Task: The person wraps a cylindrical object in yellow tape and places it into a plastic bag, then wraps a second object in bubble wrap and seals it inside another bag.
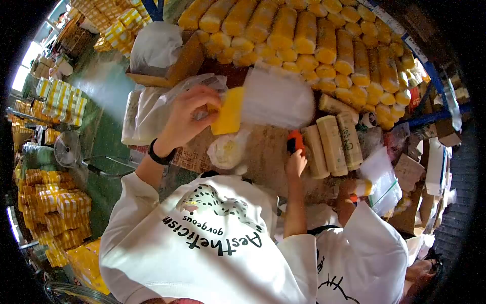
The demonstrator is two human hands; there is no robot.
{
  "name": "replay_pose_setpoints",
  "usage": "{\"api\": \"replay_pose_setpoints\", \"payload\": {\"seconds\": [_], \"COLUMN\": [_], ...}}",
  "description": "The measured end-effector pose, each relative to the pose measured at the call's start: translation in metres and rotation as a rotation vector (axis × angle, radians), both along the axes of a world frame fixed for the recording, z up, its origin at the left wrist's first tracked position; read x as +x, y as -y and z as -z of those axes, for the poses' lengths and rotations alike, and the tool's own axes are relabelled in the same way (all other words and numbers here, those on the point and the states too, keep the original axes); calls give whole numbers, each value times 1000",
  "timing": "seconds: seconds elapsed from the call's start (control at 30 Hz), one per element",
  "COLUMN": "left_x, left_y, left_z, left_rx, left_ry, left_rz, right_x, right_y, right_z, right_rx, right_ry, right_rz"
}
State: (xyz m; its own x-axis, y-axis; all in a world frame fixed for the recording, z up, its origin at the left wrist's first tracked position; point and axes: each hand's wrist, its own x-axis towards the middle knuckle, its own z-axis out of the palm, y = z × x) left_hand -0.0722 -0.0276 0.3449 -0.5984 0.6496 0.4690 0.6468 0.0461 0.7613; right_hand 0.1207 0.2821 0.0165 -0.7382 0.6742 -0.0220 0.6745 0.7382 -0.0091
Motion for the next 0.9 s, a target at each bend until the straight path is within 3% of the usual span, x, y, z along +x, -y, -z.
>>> {"api": "replay_pose_setpoints", "payload": {"seconds": [0.03,0.07,0.13,0.2,0.23,0.3,0.37,0.43,0.6,0.67,0.73,0.87,0.9], "left_x": [0,1,0,-1,0,3,7,11,16,16,10,7,17], "left_y": [-1,-2,-3,-3,-5,-10,-17,-22,-18,-15,-5,33,38], "left_z": [0,0,1,6,7,5,1,-3,-10,-6,5,54,66], "left_rx": [-22,-46,-85,-117,-108,-89,-80,-73,-24,173,116,-473,-610], "left_ry": [-7,-13,5,59,51,32,20,21,-27,224,261,21,-9], "left_rz": [4,7,7,10,15,31,77,121,121,67,28,13,17], "right_x": [7,8,3,-18,-38,-52,-66,-75,-83,-66,-40,1,6], "right_y": [-5,-12,-10,7,25,54,85,112,109,108,105,89,86], "right_z": [23,25,4,-82,-151,-233,-299,-340,-338,-354,-373,-376,-371], "right_rx": [56,55,29,-302,-614,-1040,-932,-783,-599,-529,-472,-407,-543], "right_ry": [36,322,121,-110,-241,-764,-996,-922,-880,-920,-893,-862,-899], "right_rz": [-52,-271,-315,-215,-86,-142,-517,-623,-864,-916,-892,-602,-505]}}
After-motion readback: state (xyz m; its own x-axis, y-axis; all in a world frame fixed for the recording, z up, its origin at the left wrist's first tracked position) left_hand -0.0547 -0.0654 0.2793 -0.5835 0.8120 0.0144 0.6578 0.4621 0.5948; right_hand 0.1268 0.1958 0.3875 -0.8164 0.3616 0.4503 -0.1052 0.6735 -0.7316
